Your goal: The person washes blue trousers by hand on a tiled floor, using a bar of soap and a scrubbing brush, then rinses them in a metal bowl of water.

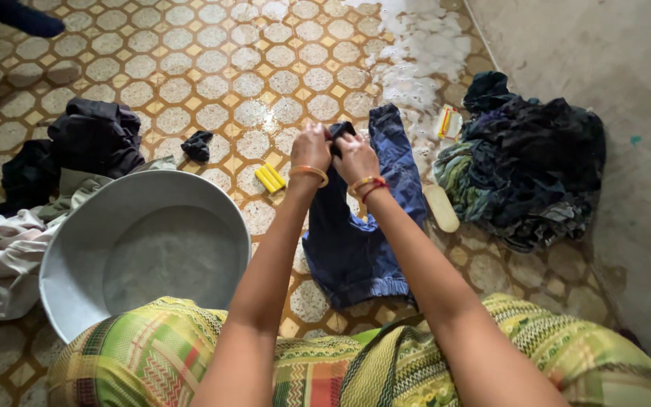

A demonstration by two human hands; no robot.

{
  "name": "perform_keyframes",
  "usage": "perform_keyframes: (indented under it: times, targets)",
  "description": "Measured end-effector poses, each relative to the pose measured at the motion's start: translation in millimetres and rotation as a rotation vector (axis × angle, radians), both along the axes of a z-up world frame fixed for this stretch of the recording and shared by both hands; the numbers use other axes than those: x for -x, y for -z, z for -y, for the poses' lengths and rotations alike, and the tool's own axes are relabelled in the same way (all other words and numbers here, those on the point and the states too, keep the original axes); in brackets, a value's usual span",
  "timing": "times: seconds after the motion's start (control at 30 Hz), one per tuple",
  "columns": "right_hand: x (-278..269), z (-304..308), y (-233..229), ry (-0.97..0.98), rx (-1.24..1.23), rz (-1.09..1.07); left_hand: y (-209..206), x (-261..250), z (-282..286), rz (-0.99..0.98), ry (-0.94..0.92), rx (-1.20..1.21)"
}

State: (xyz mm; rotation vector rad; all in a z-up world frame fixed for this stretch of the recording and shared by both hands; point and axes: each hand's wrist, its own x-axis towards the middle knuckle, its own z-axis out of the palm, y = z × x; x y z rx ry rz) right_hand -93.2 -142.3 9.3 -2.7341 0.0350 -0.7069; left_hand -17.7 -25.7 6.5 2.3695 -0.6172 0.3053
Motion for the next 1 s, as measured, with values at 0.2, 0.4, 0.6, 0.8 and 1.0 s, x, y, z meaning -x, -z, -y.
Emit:
perform_keyframes:
  times: [0.2, 0.4, 0.6, 0.8, 1.0]
  targets:
    - [1, 13, 37, 0.086, 0.083, -0.163, 41, -11, 6, -0.050, 0.084, 0.046]
    - [-32, 48, 88, 0.156, 0.173, -0.590, 40, -7, 22, -0.435, 0.238, 0.456]
    - [-22, 56, 26, 0.017, 0.138, -0.593, 38, -18, 18, -0.335, 0.223, 0.705]
    - [-3, 61, -64, -0.274, -0.670, 0.018, -38, -32, -28, -0.277, 0.102, 0.556]
    - [17, 53, -104, -0.555, -0.881, -0.237, -135, 3, -54, 0.161, 0.673, 0.458]
